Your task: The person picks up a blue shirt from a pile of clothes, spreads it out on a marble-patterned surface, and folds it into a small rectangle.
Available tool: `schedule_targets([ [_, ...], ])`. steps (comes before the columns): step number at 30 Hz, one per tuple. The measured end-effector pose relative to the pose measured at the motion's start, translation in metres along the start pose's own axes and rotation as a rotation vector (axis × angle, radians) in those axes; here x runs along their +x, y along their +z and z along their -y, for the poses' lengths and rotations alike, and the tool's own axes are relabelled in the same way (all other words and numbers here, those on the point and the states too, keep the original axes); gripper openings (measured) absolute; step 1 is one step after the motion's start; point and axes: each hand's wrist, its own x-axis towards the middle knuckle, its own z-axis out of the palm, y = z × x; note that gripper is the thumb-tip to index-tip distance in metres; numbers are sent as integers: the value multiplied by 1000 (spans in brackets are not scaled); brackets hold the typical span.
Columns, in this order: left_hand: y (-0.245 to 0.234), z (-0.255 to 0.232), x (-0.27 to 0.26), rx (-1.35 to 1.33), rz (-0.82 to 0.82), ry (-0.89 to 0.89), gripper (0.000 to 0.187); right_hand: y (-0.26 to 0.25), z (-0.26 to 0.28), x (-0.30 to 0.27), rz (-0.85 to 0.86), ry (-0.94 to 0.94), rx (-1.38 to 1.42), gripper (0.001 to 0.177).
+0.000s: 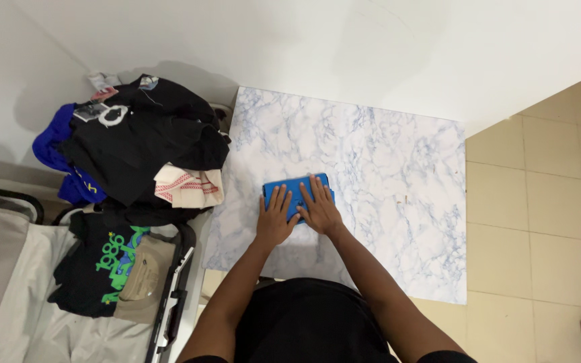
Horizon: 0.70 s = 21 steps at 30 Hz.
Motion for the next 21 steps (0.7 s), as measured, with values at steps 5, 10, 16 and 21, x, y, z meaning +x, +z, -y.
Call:
schedule_targets([
  [5,17,20,10,67,-6,13,80,-11,-13,6,67,141,-52,87],
  [10,53,31,30,56,-42,-14,84,20,-23,17,-1,203,-250,80],
  [16,56,15,54,178,87,-148,81,28,-19,9,-18,139,30,73],
  [21,28,15,63,128,309,-167,90,12,-11,-9,-75,156,72,77],
])
